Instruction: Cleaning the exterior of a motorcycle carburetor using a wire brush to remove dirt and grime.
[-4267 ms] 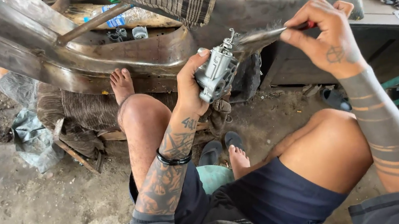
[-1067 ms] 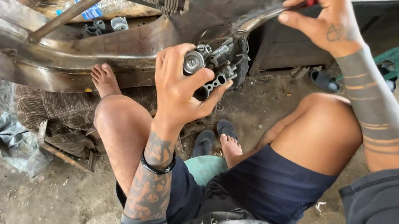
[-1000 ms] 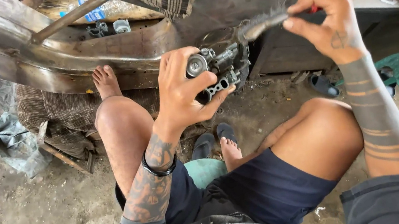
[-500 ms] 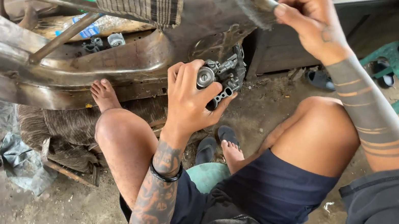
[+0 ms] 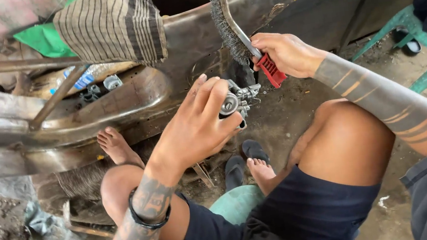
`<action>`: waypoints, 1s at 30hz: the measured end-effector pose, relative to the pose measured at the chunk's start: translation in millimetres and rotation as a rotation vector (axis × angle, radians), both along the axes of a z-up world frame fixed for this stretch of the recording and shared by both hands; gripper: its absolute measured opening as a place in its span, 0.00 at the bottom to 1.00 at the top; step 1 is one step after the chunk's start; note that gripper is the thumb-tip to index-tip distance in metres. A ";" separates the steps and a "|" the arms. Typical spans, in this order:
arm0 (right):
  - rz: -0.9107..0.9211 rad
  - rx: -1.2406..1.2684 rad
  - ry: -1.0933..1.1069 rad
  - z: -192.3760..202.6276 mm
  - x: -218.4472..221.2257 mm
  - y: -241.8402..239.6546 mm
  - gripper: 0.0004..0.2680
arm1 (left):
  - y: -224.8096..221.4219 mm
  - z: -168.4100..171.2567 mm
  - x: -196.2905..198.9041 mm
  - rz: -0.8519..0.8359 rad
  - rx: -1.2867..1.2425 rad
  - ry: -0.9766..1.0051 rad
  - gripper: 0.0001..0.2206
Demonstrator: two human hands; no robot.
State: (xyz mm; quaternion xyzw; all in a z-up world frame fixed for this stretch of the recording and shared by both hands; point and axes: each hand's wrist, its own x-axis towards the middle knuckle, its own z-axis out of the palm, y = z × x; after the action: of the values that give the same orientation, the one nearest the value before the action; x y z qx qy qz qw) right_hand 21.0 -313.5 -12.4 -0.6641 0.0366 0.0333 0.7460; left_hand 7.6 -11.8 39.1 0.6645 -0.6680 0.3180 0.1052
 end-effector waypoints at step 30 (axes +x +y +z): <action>0.175 -1.132 -0.575 52.7 -21.0 34.7 0.10 | 87.2 -15.7 35.7 0.241 -0.070 0.706 0.16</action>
State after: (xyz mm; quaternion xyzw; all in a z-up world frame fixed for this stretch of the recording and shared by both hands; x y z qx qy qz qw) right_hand 0.0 -278.9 40.3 -0.9381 -0.2075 -0.1101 0.2545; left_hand 43.2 75.4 23.4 0.8030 -0.4964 0.1020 0.3136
